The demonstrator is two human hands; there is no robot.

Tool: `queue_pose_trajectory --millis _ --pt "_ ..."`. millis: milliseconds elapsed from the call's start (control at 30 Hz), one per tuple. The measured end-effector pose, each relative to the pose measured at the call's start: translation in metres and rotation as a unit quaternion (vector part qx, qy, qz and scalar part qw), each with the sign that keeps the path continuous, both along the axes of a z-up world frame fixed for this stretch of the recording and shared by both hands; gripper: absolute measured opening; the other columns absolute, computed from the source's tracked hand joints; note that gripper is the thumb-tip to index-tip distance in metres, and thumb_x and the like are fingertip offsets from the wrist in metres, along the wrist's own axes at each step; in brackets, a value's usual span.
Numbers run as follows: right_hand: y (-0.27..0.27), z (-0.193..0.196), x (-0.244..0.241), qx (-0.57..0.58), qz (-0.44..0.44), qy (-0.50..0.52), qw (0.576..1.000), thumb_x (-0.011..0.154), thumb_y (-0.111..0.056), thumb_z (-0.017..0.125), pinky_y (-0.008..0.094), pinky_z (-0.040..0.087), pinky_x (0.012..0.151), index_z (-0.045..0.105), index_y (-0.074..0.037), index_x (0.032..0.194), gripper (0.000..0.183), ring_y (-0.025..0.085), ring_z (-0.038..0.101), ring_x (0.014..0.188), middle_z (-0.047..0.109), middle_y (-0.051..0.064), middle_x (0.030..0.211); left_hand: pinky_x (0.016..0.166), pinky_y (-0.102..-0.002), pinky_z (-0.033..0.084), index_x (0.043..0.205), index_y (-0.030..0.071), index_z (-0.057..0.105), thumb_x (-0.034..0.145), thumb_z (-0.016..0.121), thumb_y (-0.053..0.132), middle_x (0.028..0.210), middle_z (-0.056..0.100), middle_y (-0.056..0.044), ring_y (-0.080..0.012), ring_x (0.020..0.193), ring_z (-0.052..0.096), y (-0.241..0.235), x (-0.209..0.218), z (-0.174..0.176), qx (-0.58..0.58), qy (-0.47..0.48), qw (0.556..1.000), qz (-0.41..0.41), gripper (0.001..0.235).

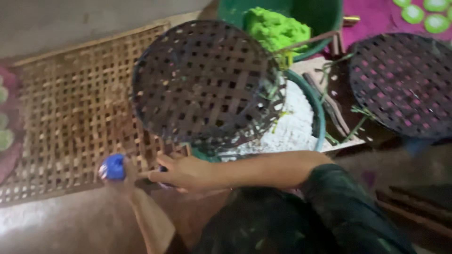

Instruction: The person organizes colored cakes on circular trays and places the trays into a large steamer on a stove.

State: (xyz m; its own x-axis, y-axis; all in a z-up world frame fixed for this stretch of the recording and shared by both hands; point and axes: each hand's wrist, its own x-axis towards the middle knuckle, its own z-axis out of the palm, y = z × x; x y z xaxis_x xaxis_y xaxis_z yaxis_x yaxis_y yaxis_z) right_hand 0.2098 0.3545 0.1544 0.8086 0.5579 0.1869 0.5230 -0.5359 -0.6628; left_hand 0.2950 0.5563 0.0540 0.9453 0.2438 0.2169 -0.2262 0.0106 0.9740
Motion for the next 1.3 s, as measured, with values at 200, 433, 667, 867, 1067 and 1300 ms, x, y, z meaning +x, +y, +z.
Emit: queue_pose_trajectory --millis 200,433,667,867,1067,1300 --pt "-0.218 0.067 -0.084 0.156 -0.292 -0.058 0.942 0.07 -0.016 0.088 0.039 0.056 0.095 0.06 -0.012 0.125 0.062 0.03 0.063 0.115 0.057 0.013 0.124 0.102 -0.03 0.049 0.134 0.004 0.055 0.089 0.084 0.025 0.122 0.059 -0.006 -0.015 0.106 0.056 -0.107 -0.073 0.122 -0.04 -0.088 0.981 -0.167 0.057" --pt "-0.453 0.011 -0.137 0.026 -0.498 -0.063 0.865 0.07 -0.017 0.092 0.044 0.05 0.097 0.054 -0.005 0.129 0.071 0.035 0.061 0.113 0.06 0.018 0.12 0.116 -0.049 0.036 0.123 0.014 0.066 0.062 0.093 0.031 0.138 0.048 -0.016 -0.0372 0.136 0.043 -0.317 -0.146 0.162 0.251 -0.192 0.825 -0.468 0.069" --pt "-0.585 -0.058 -0.121 0.021 -0.449 -0.099 0.888 0.067 -0.021 0.094 0.045 0.051 0.091 0.054 -0.006 0.127 0.073 0.037 0.063 0.106 0.062 0.019 0.115 0.106 -0.057 0.044 0.131 0.016 0.063 0.06 0.091 0.045 0.143 0.042 -0.015 -0.0444 0.131 0.039 -0.547 -0.166 0.087 0.445 -0.156 0.747 -0.468 0.082" --pt "-0.6 -0.097 -0.077 -0.002 -0.375 -0.098 0.922 0.065 -0.019 0.092 0.051 0.051 0.092 0.051 -0.007 0.128 0.077 0.047 0.059 0.111 0.057 0.023 0.12 0.115 -0.073 0.024 0.134 0.019 0.064 0.061 0.094 0.046 0.157 0.026 -0.014 -0.0448 0.148 0.017 -0.626 -0.156 0.026 0.661 -0.022 0.656 -0.363 0.083" --pt "-0.591 -0.139 -0.028 -0.068 -0.401 -0.032 0.913 0.064 -0.031 0.093 0.056 0.047 0.093 0.041 -0.008 0.138 0.094 0.05 0.056 0.115 0.053 0.027 0.126 0.111 -0.071 0.026 0.142 0.013 0.056 0.065 0.091 0.053 0.163 0.019 -0.012 -0.0467 0.148 0.015 -0.643 -0.143 0.0 0.654 0.083 0.676 -0.33 0.094" --pt "-0.616 -0.188 -0.003 -0.133 -0.394 0.201 0.887 0.064 -0.059 0.086 0.066 0.041 0.108 0.033 -0.015 0.156 0.114 0.043 0.054 0.135 0.051 0.023 0.148 0.112 -0.062 0.035 0.145 0.007 0.044 0.068 0.089 0.056 0.147 0.041 -0.018 -0.044 0.136 0.039 -0.64 -0.141 -0.018 0.569 0.1 0.757 -0.304 0.102"
